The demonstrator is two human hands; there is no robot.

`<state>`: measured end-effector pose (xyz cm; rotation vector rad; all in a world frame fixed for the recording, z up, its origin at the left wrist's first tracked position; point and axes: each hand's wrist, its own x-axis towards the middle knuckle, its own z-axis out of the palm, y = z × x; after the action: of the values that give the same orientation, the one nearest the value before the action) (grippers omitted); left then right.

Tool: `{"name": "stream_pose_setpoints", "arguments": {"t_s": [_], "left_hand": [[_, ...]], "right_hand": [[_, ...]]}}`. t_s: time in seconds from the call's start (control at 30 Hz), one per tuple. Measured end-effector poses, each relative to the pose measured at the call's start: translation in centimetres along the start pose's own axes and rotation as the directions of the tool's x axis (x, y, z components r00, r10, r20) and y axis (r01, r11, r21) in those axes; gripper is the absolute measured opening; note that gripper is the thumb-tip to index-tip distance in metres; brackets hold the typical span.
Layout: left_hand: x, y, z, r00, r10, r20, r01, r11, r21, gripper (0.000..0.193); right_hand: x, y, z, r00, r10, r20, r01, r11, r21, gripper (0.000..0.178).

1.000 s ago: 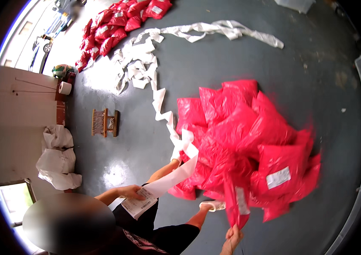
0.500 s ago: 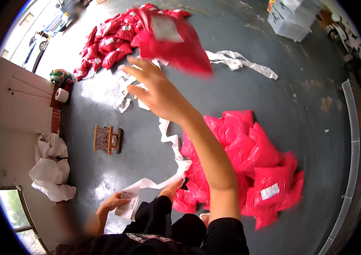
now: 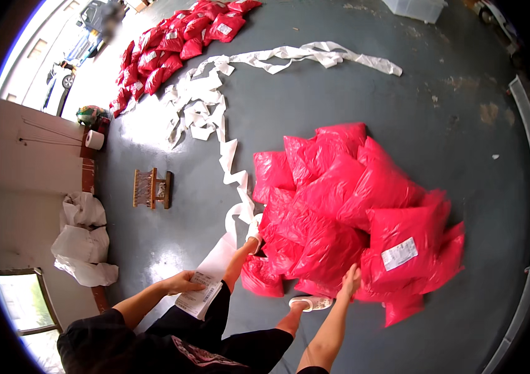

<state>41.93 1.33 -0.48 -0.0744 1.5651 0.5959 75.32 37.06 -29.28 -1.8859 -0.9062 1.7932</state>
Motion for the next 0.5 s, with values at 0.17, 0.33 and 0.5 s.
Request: {"name": "stream_pose_setpoints", "arguments": {"t_s": [0.17, 0.33, 0.5], "left_hand": [[-0.6, 1.4, 1.5, 0.997, -0.052, -0.062, 0.056, 0.997, 0.060, 0.038], [-1.8, 0.5, 0.4, 0.987, -0.105, -0.124, 0.102, 0.994, -0.026, 0.037], [1.6, 0.1, 1.0, 0.996, -0.062, -0.060, 0.070, 0.989, 0.128, 0.039]], "right_hand": [[1.5, -5.1, 2.2, 0.647, -0.074, -0.759, 0.182, 0.982, 0.059, 0.074], [-0.4, -0.6, 0.6, 0.744, -0.022, -0.667, -0.158, 0.965, -0.209, 0.081], [6.6, 0.0, -9.5, 0.931, -0.017, -0.365, 0.002, 0.999, -0.043, 0.038]]}}
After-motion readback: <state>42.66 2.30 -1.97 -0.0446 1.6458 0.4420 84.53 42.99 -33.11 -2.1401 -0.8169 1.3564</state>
